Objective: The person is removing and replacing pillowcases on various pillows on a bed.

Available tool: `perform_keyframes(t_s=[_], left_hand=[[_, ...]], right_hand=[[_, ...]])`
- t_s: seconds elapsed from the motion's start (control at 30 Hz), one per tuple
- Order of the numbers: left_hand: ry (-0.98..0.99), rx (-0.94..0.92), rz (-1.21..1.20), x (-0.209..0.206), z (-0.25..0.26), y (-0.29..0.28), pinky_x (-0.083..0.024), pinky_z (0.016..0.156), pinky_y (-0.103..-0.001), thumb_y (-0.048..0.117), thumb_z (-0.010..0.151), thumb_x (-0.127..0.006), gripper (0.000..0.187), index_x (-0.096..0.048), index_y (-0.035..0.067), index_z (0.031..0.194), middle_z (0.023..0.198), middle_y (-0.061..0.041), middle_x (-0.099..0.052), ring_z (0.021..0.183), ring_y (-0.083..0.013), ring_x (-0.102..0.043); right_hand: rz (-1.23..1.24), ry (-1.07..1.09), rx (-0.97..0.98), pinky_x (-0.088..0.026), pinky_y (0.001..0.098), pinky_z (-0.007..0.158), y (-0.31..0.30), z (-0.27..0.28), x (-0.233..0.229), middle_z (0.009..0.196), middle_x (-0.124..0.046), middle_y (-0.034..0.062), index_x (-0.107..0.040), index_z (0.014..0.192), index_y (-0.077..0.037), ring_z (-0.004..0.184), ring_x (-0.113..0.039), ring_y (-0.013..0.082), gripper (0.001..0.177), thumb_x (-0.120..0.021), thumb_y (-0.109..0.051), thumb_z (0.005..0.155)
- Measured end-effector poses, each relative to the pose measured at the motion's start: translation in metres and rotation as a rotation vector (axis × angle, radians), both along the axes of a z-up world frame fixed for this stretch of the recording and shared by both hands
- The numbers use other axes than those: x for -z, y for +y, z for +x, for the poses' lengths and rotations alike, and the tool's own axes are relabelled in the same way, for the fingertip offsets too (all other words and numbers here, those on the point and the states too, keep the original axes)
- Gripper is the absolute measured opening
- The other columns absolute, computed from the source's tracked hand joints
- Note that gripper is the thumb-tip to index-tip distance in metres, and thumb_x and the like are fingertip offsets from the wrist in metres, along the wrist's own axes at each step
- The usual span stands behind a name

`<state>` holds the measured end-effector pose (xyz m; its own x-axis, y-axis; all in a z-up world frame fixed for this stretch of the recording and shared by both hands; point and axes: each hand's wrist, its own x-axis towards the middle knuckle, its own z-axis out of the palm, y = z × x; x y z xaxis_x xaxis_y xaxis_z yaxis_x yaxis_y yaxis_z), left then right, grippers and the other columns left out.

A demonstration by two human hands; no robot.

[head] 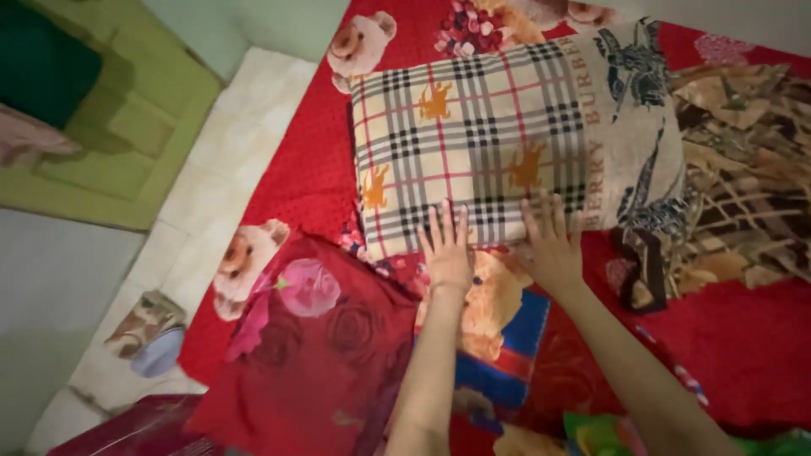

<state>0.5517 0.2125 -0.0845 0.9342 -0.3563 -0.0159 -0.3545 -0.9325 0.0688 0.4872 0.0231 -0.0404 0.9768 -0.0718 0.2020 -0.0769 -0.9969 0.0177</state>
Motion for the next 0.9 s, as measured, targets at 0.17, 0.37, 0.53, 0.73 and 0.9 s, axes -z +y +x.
perform_keyframes(t_s=[0.17,0.37,0.53,0.73,0.9], left_hand=[[0.065,0.073,0.029,0.008,0.041,0.001,-0.009,0.120,-0.077,0.048,0.096,-0.056,0.084,-0.009,0.035,0.163,0.174,-0.006,0.004,0.160,-0.0393,0.001],[0.078,0.184,0.355,0.032,0.065,-0.005,-0.021,0.109,-0.081,0.022,0.099,-0.054,0.089,0.002,0.038,0.166,0.172,-0.011,0.009,0.154,-0.0505,0.001],[0.090,0.234,0.401,0.040,0.076,-0.005,-0.027,0.106,-0.082,0.012,0.100,-0.052,0.090,0.005,0.036,0.167,0.171,-0.016,0.011,0.152,-0.0557,0.000],[0.233,0.273,0.288,0.034,0.089,-0.009,-0.031,0.104,-0.084,0.022,0.103,-0.048,0.078,-0.001,0.033,0.164,0.170,-0.016,0.002,0.151,-0.0575,-0.005],[0.093,0.385,0.259,0.063,0.091,-0.002,-0.055,0.086,-0.064,0.015,0.100,-0.048,0.054,-0.040,0.009,0.153,0.145,-0.026,-0.048,0.128,-0.0534,-0.051]], right_hand=[[0.010,0.089,0.028,-0.015,0.0650,0.124,-0.006,0.016,0.037,0.173,-0.021,0.0189,-0.031,0.166,-0.017,0.160,-0.019,0.0366,0.110,-0.080,-0.056,0.076],[0.014,0.173,0.036,-0.014,0.0657,0.124,-0.013,0.030,0.060,0.176,-0.012,0.0187,-0.024,0.170,-0.020,0.163,-0.014,0.0368,0.122,-0.084,-0.056,0.070],[0.003,0.233,0.037,-0.015,0.0689,0.122,-0.017,0.037,0.064,0.176,-0.013,0.0168,-0.023,0.169,-0.025,0.162,-0.013,0.0364,0.128,-0.086,-0.057,0.063],[-0.376,0.037,-0.004,-0.025,0.0599,0.125,-0.032,0.041,0.079,0.177,-0.026,0.0101,-0.032,0.170,-0.029,0.163,-0.023,0.0307,0.111,-0.086,-0.053,0.076],[0.099,0.076,-0.115,-0.051,0.0507,0.100,-0.044,0.056,0.058,0.144,-0.061,0.0156,-0.058,0.133,-0.005,0.139,-0.053,0.0329,0.082,-0.080,-0.048,0.066]])
